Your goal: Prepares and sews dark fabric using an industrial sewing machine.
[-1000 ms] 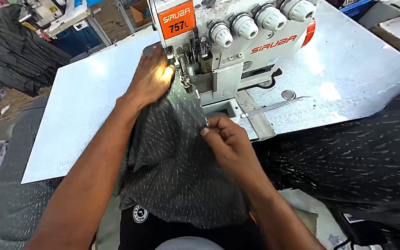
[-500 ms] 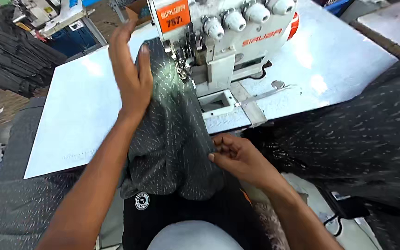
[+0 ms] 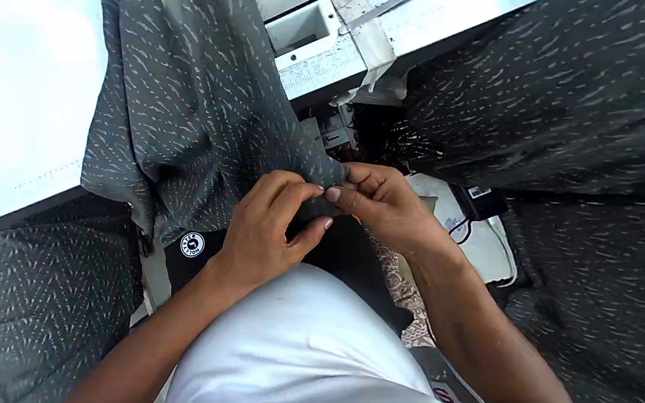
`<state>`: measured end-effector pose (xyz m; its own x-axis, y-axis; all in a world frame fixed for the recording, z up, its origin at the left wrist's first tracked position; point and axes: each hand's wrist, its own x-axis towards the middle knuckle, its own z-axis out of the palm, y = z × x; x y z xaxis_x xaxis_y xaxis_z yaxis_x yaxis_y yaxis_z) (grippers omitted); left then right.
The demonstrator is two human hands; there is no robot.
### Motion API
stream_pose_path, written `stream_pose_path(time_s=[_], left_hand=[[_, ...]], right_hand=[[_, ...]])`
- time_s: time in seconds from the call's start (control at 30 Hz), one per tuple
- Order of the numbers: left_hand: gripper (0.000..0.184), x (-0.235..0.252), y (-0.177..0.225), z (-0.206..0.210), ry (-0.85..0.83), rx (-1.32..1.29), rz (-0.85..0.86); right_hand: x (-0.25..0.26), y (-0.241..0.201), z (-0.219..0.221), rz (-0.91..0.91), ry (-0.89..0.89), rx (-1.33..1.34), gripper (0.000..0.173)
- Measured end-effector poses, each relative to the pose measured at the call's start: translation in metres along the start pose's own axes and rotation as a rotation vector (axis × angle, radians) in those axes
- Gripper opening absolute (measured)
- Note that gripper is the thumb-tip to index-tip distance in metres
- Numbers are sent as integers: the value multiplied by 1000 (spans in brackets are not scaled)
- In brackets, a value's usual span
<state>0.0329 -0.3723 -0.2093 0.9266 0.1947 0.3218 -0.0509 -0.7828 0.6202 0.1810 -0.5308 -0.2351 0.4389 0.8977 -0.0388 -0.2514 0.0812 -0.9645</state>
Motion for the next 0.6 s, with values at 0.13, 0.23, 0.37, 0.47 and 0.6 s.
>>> stream_pose_path(time_s=[0.13, 0.23, 0.37, 0.47, 0.6], left_hand=[[43, 8, 7, 1, 16, 87, -3], [41, 10, 10, 1, 33, 197, -11], [17, 11, 10, -3, 79, 226, -89], [12, 9, 10, -10, 81, -75, -280], [13, 6, 8, -17, 58, -713, -636]], right_hand=[[-11, -6, 4, -13, -53, 101, 26], [-17, -10, 9, 10, -89, 161, 41], [-20, -14, 18, 47, -120, 91, 50], [-18, -15, 21, 31, -92, -65, 49], [-7, -9, 17, -30, 19, -148, 35]])
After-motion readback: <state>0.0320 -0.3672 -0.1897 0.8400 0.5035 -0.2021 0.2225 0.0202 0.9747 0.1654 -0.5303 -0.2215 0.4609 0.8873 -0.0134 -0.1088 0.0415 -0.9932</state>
